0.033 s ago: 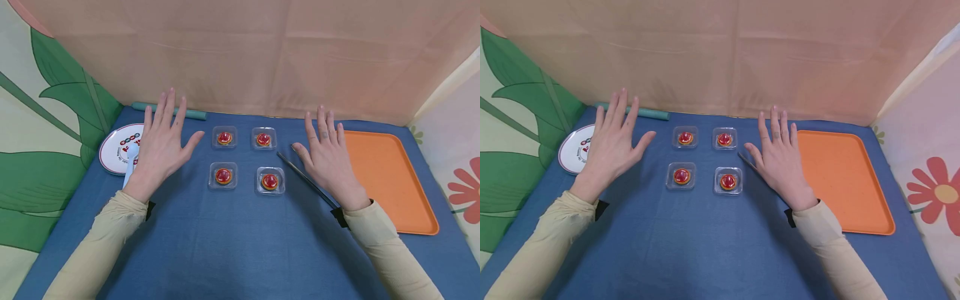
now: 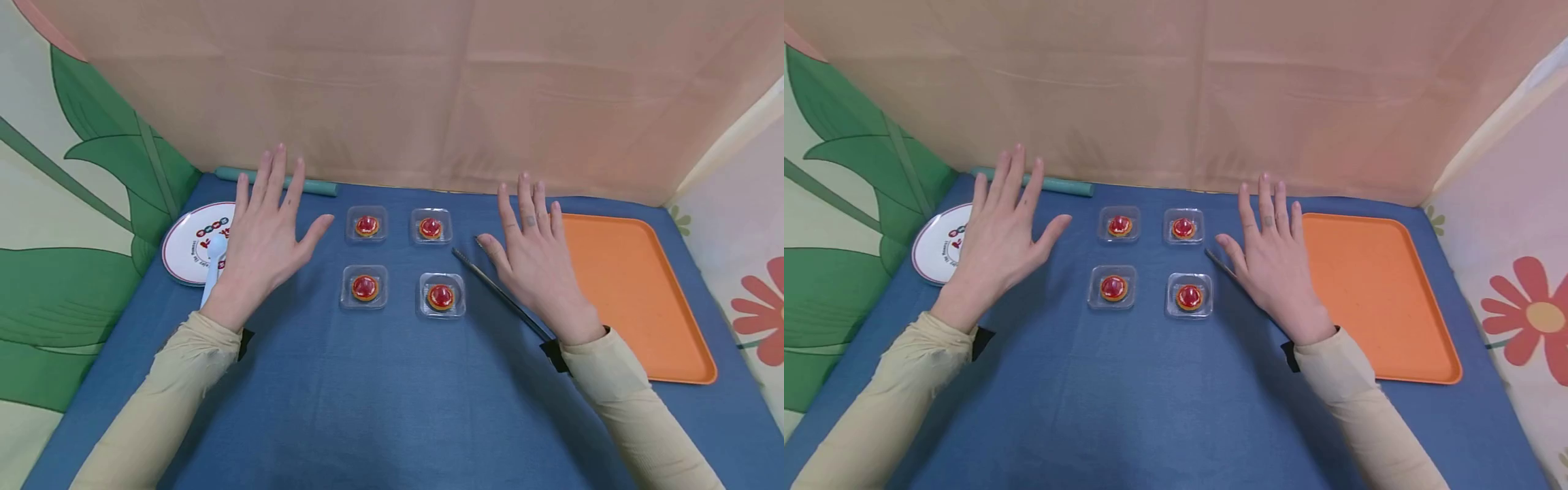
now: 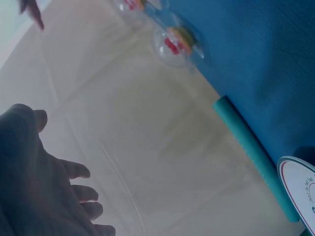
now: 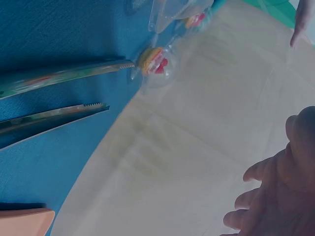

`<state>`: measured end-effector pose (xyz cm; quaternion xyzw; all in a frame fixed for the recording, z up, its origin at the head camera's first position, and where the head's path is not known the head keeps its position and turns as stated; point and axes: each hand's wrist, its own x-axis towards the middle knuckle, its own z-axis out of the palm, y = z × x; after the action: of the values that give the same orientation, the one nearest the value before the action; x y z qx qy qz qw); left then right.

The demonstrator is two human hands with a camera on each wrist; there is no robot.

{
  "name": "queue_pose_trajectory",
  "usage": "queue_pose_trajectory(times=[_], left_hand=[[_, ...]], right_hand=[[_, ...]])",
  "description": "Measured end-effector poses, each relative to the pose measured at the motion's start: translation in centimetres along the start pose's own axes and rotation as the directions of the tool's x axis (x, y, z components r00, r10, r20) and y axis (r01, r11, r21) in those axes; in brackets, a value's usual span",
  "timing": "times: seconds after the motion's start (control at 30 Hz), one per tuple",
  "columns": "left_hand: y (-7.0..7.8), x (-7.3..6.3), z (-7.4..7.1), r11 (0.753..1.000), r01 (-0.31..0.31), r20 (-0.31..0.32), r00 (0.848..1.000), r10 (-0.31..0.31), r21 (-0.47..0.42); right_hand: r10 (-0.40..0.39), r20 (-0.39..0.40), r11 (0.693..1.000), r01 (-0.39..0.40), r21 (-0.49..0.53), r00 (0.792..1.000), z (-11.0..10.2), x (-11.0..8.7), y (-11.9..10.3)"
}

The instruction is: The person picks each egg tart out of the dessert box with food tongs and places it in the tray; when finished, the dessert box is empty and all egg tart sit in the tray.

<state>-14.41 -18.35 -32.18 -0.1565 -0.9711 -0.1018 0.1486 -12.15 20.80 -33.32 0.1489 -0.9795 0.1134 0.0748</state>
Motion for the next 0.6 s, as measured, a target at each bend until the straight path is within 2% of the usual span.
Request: queue_pose_trajectory(times=[0.6], left_hand=[[0.12, -0.27, -0.28, 1.0, 0.011, 0.005, 1.0, -0.011, -0.007]], right_hand=[[-0.018, -0.019, 1.0, 0.019, 0.021, 1.0, -0.1, -0.42, -0.21]])
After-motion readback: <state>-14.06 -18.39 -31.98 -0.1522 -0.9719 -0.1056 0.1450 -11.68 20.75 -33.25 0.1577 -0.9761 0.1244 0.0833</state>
